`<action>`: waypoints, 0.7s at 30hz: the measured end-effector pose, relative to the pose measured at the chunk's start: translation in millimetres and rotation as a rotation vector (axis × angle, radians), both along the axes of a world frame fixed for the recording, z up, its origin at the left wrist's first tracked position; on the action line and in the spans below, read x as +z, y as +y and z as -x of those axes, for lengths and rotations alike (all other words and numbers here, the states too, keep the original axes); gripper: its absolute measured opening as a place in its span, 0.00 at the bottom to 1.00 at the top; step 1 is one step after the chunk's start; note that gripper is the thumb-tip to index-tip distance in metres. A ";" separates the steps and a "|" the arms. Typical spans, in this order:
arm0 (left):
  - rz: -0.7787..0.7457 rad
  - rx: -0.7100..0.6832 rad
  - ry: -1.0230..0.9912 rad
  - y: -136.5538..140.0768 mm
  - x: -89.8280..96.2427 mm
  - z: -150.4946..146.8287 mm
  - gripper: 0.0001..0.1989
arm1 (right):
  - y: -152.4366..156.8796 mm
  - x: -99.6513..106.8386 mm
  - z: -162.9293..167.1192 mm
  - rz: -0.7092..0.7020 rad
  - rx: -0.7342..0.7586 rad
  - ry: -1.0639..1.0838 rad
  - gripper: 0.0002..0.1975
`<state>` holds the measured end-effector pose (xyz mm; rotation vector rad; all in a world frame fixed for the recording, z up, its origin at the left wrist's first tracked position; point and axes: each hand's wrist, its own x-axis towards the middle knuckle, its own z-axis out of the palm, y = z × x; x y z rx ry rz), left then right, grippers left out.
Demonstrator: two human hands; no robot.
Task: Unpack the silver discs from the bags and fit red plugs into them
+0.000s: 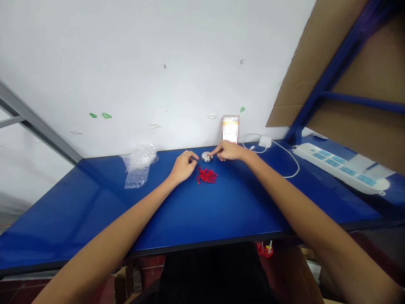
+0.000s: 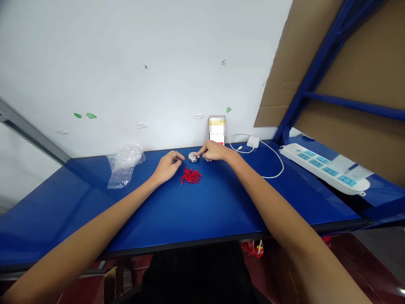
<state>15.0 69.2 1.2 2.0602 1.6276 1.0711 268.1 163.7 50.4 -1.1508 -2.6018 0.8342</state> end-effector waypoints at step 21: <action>0.012 -0.005 0.019 -3.4 4.3 -2.3 0.13 | -1.0 2.8 -4.2 0.032 -0.016 -0.010 0.35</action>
